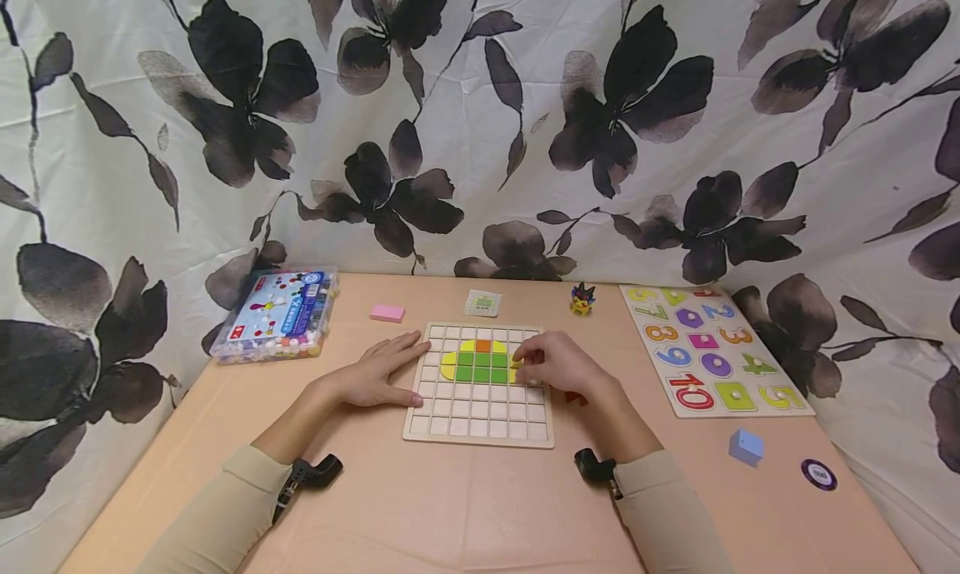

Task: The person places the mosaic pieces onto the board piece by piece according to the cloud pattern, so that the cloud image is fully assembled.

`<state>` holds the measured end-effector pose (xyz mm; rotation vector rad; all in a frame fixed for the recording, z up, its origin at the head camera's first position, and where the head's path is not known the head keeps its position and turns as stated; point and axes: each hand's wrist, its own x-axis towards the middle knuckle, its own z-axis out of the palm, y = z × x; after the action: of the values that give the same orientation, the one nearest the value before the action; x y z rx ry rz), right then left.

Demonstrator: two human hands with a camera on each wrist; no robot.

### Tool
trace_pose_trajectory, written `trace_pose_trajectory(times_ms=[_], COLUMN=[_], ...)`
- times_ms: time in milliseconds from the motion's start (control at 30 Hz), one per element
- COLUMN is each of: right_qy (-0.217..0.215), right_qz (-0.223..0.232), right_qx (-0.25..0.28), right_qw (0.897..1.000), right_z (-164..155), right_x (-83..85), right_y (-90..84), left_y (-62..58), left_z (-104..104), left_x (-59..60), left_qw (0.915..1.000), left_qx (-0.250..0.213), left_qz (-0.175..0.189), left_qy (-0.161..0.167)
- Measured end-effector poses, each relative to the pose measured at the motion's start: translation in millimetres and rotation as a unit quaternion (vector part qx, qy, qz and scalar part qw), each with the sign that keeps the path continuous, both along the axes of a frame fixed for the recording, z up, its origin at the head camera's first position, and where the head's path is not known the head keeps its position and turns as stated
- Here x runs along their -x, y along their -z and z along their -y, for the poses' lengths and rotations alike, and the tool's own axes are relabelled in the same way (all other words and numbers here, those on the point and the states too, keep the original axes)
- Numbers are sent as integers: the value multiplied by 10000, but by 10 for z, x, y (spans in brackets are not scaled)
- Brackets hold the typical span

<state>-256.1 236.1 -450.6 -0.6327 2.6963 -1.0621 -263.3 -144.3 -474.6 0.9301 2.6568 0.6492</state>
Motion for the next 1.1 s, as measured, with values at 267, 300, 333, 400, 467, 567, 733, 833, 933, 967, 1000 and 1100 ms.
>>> trace_pose_trajectory(times_ms=[267, 300, 333, 400, 467, 567, 733, 833, 933, 967, 1000, 1100], right_qy=[663, 729, 797, 857, 859, 844, 670, 570, 490, 459, 407, 194], right_qz=[-80, -111, -135, -141, -147, -135, -200, -85, 165, 267, 361, 644], right_qx=[4, -18, -19, -14, -1, -34, -59, -37, -67, -69, -86, -83], right_qw=[9978, 9973, 9967, 9962, 9962, 9963, 9975, 9983, 9986, 9986, 9985, 9977], right_z=[-133, -154, -176, -220, -262, -317, -401, -440, -467, -472, -479, -494], right_x=[-70, -74, -78, -82, -76, -61, -24, -6, 18, 26, 36, 54], right_y=[-173, -190, -204, -230, -249, -262, -241, -213, -166, -149, -130, -92], left_y=[18, 17, 18, 15, 14, 12, 20, 21, 17, 13, 8, -10], left_z=[8, 8, 8, 7, 6, 4, 3, 2, -3, -5, -7, -14], left_x=[8, 8, 8, 7, 6, 7, 5, 3, 2, 2, 0, -7], left_qw=[10000, 10000, 10000, 10000, 10000, 10000, 10000, 10000, 10000, 10000, 10000, 10000], left_qx=[14, 23, 37, 37, 30, 6, 15, 34, 48, 60, 58, 25], left_qz=[-17, -18, -18, -12, -7, -7, -13, 0, -1, 2, -3, -16], left_qy=[5, 2, -4, -9, -11, -9, -1, -7, -15, -21, -20, -13])
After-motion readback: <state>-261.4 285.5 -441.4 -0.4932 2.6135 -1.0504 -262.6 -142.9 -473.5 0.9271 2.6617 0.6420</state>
